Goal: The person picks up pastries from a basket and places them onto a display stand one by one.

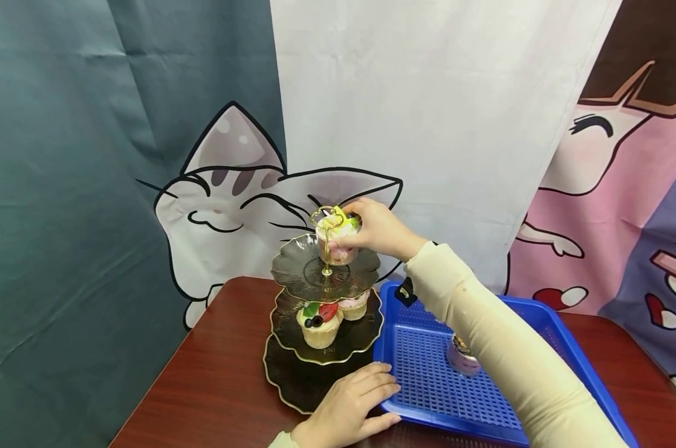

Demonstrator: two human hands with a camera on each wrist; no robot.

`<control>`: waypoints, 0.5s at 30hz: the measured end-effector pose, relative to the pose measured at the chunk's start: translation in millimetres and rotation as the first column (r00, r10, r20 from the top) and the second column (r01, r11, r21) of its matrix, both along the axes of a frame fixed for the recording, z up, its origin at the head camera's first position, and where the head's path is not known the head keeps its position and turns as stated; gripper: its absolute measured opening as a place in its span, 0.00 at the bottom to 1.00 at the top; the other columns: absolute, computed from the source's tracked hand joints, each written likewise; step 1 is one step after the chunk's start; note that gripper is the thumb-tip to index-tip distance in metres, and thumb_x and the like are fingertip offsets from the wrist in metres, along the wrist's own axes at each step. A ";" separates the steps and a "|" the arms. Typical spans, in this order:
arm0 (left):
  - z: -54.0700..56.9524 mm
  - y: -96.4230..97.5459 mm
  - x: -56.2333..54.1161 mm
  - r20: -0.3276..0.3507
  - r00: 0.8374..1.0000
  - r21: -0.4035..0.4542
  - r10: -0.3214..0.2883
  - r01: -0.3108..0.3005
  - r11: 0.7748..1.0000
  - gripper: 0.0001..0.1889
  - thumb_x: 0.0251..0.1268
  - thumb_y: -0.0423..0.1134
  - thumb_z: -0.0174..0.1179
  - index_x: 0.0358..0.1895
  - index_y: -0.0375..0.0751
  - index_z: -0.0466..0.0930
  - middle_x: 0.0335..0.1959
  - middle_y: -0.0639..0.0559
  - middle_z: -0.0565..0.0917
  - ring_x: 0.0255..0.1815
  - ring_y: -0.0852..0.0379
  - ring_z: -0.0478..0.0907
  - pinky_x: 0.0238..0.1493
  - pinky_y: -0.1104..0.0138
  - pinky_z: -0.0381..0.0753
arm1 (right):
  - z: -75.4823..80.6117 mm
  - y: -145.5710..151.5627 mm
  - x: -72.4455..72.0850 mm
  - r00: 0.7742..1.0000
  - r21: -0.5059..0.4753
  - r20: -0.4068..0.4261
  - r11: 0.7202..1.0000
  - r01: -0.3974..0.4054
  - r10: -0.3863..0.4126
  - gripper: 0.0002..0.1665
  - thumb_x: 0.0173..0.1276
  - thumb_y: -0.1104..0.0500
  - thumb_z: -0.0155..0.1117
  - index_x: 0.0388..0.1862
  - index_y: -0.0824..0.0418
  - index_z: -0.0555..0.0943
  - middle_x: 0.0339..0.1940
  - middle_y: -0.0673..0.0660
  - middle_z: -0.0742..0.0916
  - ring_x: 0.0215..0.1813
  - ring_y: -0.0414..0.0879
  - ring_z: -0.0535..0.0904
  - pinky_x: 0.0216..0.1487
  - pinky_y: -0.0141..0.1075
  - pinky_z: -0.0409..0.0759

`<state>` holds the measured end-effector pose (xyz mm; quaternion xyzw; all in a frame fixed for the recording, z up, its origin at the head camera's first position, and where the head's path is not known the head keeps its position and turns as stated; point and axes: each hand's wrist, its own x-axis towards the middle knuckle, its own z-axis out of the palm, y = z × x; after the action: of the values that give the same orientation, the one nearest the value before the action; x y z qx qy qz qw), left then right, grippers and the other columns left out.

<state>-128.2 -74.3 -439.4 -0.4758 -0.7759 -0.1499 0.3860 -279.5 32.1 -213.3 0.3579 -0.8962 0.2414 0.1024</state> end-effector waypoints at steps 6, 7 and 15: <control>0.0 0.2 0.9 0.013 1.000 -0.005 0.002 -0.002 1.000 0.17 0.60 0.53 0.64 0.47 0.48 0.82 0.47 0.56 0.84 0.59 0.60 0.77 0.67 0.71 0.72 | -2.1 -1.3 2.0 1.000 0.013 -0.007 1.000 0.011 -0.011 0.41 0.50 0.42 0.76 0.58 0.65 0.78 0.55 0.60 0.82 0.57 0.52 0.76 0.59 0.45 0.76; -0.1 0.0 1.1 0.014 1.000 -0.007 0.004 -0.004 1.000 0.17 0.60 0.53 0.64 0.47 0.48 0.82 0.47 0.56 0.84 0.59 0.60 0.77 0.67 0.70 0.72 | -2.6 -1.3 2.2 1.000 0.014 -0.008 1.000 0.014 -0.014 0.41 0.51 0.42 0.76 0.58 0.65 0.78 0.55 0.61 0.82 0.58 0.52 0.76 0.60 0.45 0.76; -0.9 -0.6 1.7 0.022 1.000 -0.011 0.013 -0.013 1.000 0.17 0.61 0.53 0.63 0.47 0.48 0.82 0.47 0.56 0.84 0.59 0.61 0.77 0.67 0.70 0.72 | -4.9 1.1 3.4 1.000 -0.001 0.014 1.000 0.026 -0.026 0.41 0.54 0.44 0.74 0.61 0.66 0.75 0.58 0.62 0.80 0.58 0.53 0.76 0.60 0.46 0.76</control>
<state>-126.4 -74.9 -440.3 -0.4711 -0.7840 -0.1485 0.3759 -276.2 33.2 -218.3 0.3443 -0.9013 0.2432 0.0996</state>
